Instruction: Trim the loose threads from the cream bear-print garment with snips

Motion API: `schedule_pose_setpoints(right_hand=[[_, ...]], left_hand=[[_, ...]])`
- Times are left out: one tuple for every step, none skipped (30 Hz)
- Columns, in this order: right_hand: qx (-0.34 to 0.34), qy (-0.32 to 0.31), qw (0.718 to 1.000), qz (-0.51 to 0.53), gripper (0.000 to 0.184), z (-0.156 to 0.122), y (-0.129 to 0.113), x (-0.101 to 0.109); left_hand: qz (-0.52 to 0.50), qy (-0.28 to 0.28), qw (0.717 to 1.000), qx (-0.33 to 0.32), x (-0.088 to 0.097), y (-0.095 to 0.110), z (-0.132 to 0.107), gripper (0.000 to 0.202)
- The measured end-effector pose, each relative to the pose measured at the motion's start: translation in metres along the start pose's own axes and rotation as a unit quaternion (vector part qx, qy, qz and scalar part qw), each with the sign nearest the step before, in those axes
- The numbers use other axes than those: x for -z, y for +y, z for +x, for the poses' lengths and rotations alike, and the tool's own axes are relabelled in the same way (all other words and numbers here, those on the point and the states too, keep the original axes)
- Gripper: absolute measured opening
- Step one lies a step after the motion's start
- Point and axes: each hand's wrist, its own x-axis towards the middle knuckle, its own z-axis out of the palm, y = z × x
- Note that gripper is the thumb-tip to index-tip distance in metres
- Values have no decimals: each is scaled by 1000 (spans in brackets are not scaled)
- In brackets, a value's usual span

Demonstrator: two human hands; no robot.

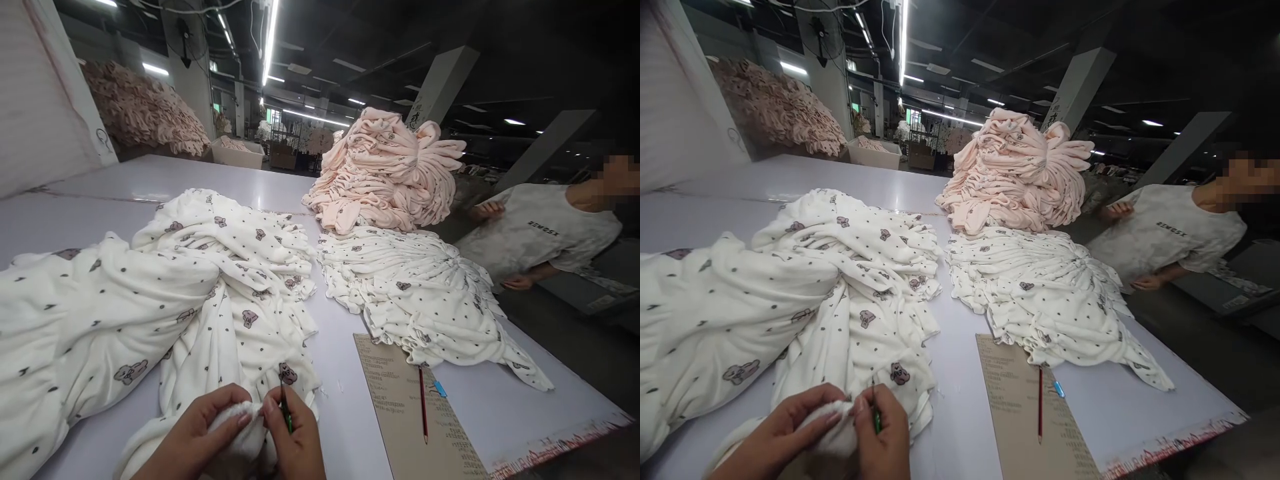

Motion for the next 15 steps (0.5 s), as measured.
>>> schedule_pose_setpoints(right_hand=[[-24,-5,999,28,35,0,1,1],[-39,-10,998,51,37,-1,3,3],[-46,-13,997,68,38,-3,5,4],[-47,-12,996,77,40,-5,7,5],[-45,-11,996,77,41,-8,9,5],[-37,-9,997,63,41,-11,12,6],[-25,-7,999,35,40,-13,15,7],[-10,-7,1000,-2,39,-16,18,7],[6,-10,999,-42,39,-17,21,7],[19,-17,997,-78,39,-18,23,8],[30,-23,994,-104,39,-19,24,7],[36,-27,992,-121,38,-19,25,7],[41,-28,990,-134,38,-19,25,6],[46,-24,988,-146,37,-19,24,5],[51,-19,986,-156,37,-18,24,4]], left_hand=[[-3,-12,1000,5,0,-2,0,27],[-18,-18,1000,13,0,-3,1,27],[-47,-18,998,22,0,-3,1,28],[-88,-14,995,35,-1,-1,2,28],[-132,-12,990,50,-2,1,2,29],[-174,-11,983,64,-3,3,2,29],[-205,-13,976,75,-4,6,2,29],[-223,-16,971,84,-5,8,1,29],[-227,-16,970,88,-6,10,1,28],[-221,-15,971,89,-6,11,1,28],[-207,-14,974,86,-6,11,0,28],[-189,-15,979,80,-6,11,0,28],[-163,-17,984,73,-6,10,-1,28],[-133,-20,989,63,-6,9,-1,27],[-101,-22,993,56,-5,9,-2,26]])
